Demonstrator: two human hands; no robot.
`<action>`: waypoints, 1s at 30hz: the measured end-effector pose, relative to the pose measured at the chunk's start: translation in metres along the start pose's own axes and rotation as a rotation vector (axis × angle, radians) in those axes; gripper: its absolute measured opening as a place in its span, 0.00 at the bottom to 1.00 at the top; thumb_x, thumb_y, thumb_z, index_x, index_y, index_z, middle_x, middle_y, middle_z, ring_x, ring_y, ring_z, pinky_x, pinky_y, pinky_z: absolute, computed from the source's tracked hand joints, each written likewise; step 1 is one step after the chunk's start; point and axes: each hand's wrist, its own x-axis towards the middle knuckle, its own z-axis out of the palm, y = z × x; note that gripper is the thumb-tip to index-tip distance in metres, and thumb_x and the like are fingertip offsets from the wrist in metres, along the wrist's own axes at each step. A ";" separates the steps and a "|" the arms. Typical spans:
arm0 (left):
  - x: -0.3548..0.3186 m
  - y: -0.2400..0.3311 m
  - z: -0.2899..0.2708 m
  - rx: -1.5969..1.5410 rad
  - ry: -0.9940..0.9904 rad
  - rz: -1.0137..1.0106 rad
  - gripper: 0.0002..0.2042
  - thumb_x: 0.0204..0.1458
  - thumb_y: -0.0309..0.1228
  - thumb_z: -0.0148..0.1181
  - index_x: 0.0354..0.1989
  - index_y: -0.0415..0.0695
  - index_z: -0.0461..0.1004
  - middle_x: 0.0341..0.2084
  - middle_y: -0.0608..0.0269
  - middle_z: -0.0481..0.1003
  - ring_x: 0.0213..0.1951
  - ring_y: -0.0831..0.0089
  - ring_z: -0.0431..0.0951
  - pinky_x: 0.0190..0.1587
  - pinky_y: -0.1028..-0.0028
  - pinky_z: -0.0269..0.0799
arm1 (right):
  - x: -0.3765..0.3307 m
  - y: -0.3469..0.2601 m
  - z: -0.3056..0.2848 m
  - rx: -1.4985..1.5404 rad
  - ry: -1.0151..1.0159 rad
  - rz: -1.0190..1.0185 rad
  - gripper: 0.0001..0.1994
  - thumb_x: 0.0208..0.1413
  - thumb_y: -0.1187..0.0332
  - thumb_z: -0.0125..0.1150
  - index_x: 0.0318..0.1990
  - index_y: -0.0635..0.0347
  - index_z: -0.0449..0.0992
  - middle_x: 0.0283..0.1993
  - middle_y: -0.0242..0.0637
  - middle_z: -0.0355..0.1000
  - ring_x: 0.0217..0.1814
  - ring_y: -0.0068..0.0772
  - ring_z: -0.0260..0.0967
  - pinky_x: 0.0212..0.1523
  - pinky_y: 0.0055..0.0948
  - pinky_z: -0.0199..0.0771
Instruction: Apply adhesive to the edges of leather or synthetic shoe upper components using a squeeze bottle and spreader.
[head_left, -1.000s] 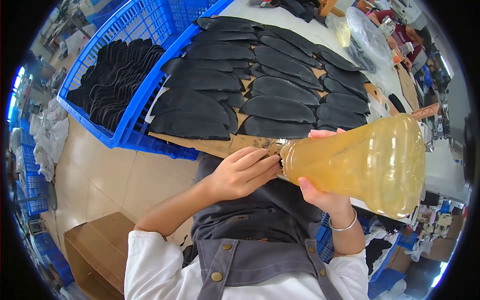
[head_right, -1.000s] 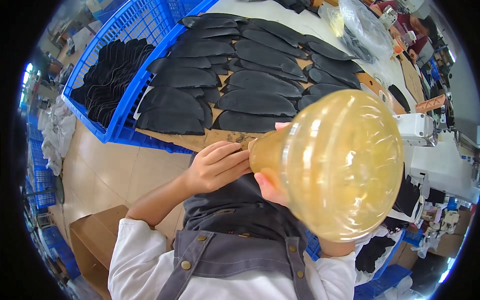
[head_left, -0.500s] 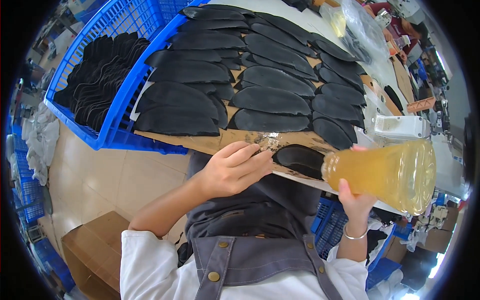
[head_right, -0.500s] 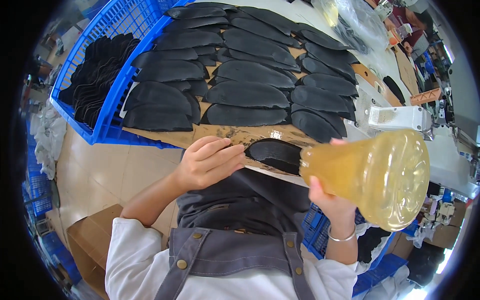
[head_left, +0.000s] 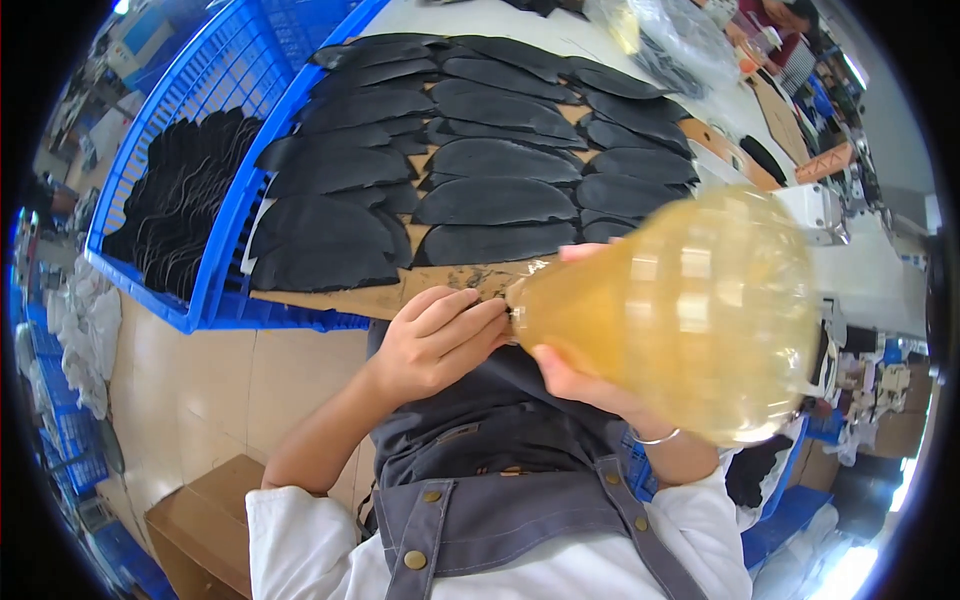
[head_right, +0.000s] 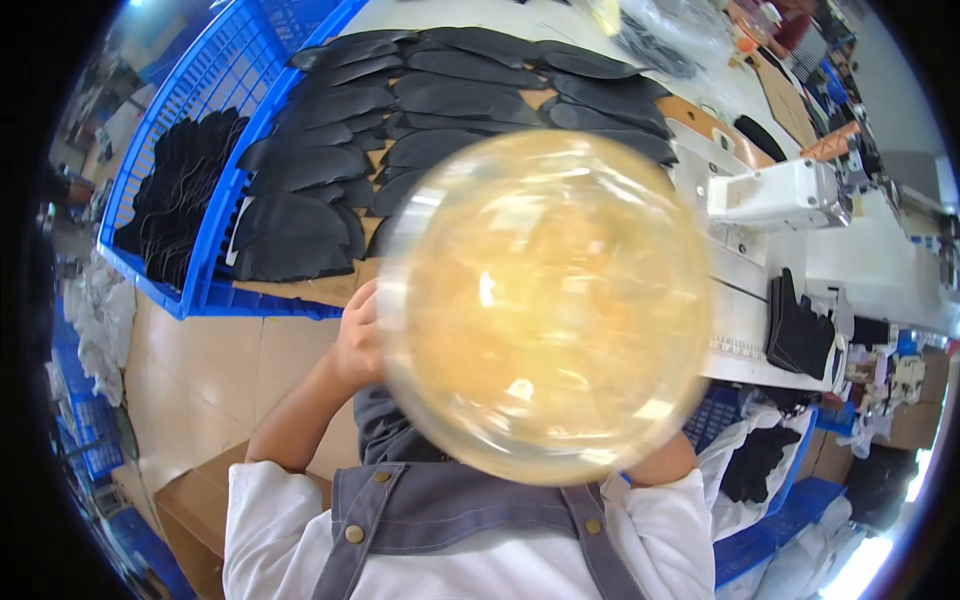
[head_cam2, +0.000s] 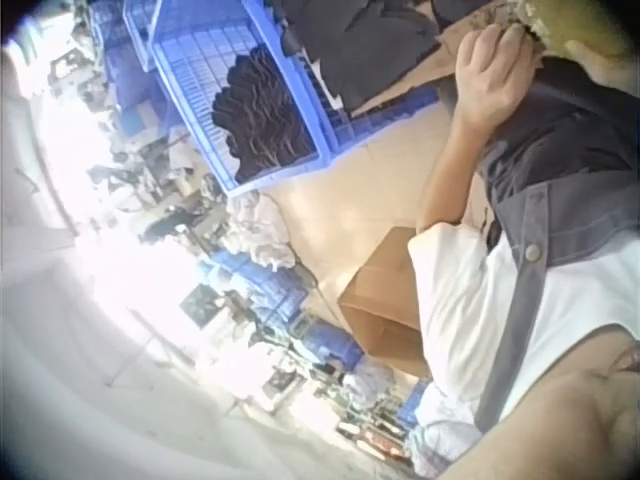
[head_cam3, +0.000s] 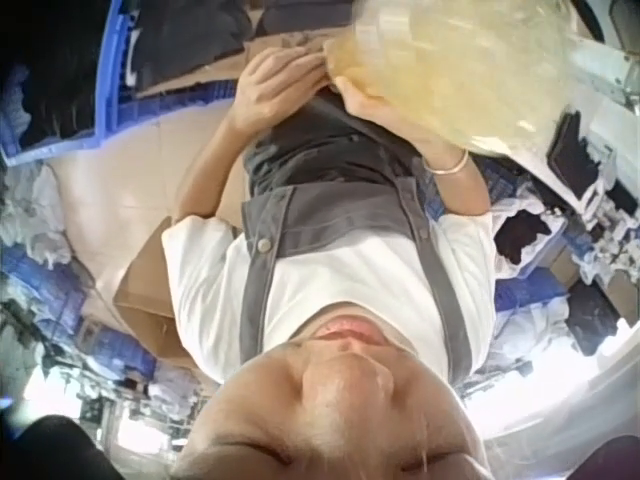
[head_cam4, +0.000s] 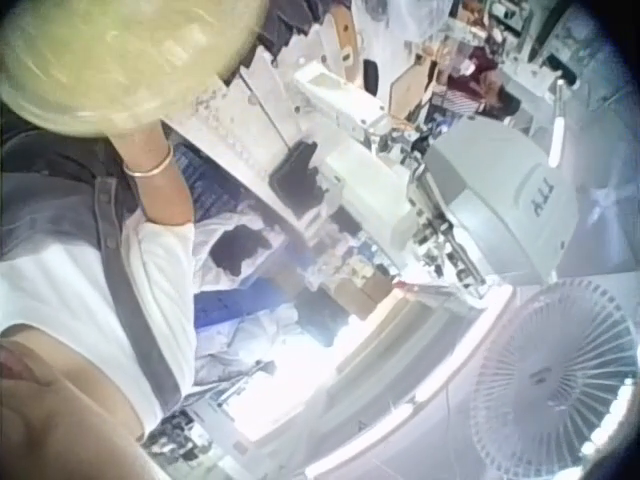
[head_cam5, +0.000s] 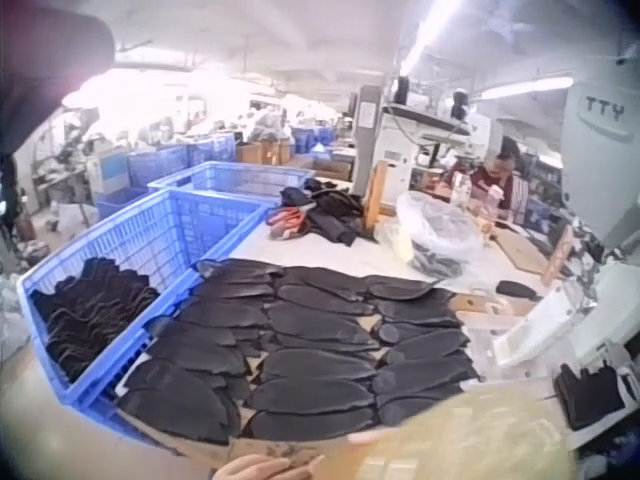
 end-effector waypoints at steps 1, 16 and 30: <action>-0.001 0.001 -0.001 -0.059 -0.024 -0.076 0.12 0.34 0.27 0.67 0.30 0.41 0.76 0.37 0.64 0.74 0.37 0.69 0.73 0.38 0.71 0.71 | -0.002 -0.001 -0.003 -0.031 -0.007 0.009 0.41 0.39 0.62 0.66 0.59 0.63 0.49 0.53 0.46 0.61 0.54 0.37 0.60 0.55 0.34 0.60; 0.040 0.012 -0.009 0.055 -0.222 -0.033 0.12 0.33 0.32 0.67 0.22 0.42 0.71 0.27 0.65 0.69 0.29 0.70 0.69 0.31 0.72 0.66 | -0.076 0.032 -0.084 -0.114 0.560 0.325 0.36 0.45 0.55 0.59 0.60 0.62 0.54 0.54 0.49 0.61 0.56 0.47 0.61 0.56 0.43 0.64; 0.031 0.023 0.003 0.117 -0.115 -0.266 0.15 0.36 0.35 0.68 0.23 0.44 0.65 0.28 0.64 0.71 0.28 0.69 0.70 0.31 0.70 0.64 | -0.042 0.042 -0.043 0.358 0.603 0.201 0.40 0.49 0.51 0.57 0.63 0.61 0.44 0.54 0.55 0.59 0.55 0.51 0.62 0.54 0.45 0.64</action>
